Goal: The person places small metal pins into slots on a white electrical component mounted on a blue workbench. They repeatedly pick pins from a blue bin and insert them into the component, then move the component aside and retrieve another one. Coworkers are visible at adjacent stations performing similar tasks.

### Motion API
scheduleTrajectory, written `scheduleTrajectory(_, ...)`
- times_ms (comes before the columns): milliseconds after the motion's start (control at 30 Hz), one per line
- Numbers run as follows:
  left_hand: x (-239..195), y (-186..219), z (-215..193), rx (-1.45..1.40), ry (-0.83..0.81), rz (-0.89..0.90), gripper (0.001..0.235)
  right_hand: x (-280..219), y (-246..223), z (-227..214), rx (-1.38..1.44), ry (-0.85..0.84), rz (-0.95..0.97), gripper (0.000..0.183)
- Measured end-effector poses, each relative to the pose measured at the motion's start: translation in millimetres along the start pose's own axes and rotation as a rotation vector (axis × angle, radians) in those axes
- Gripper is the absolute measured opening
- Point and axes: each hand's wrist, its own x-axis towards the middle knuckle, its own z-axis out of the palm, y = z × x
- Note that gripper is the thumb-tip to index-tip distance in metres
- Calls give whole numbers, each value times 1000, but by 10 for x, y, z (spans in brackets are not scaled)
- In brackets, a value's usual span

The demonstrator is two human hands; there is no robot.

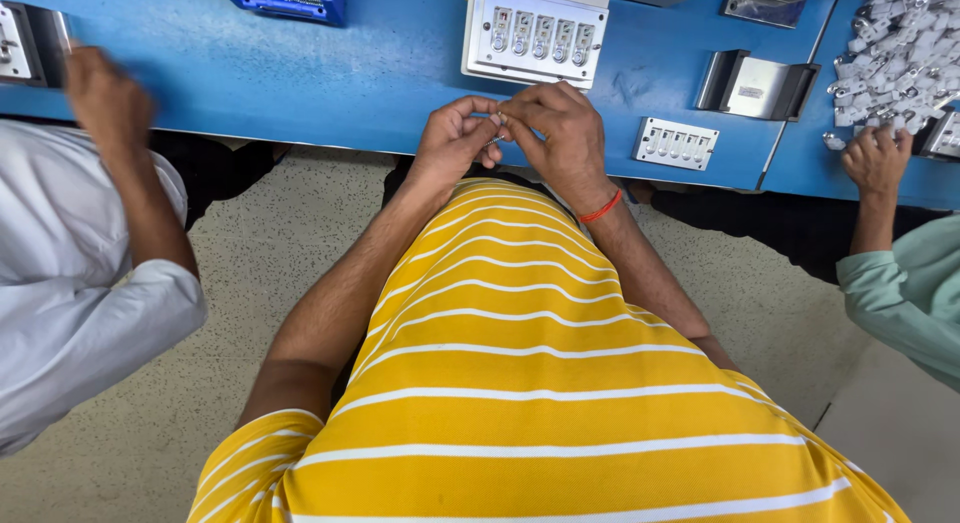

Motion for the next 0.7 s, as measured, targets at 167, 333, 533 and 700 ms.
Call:
scheduleTrajectory(167, 14, -2, -5, -63, 16, -5, 16, -63, 16, 102, 26, 75, 18, 12)
scheduleTrajectory(333, -10, 66, 8, -63, -63, 153, 17, -37, 282, 219, 868, 28, 621, 10)
scheduleTrajectory(533, -46, 124, 36, -64, -220, 208, 14, 198, 500, 212, 939, 112, 532, 10)
scheduleTrajectory(700, -75, 110, -21, -106, -27, 46, 17, 470, 597, 202, -77, 308, 56, 10)
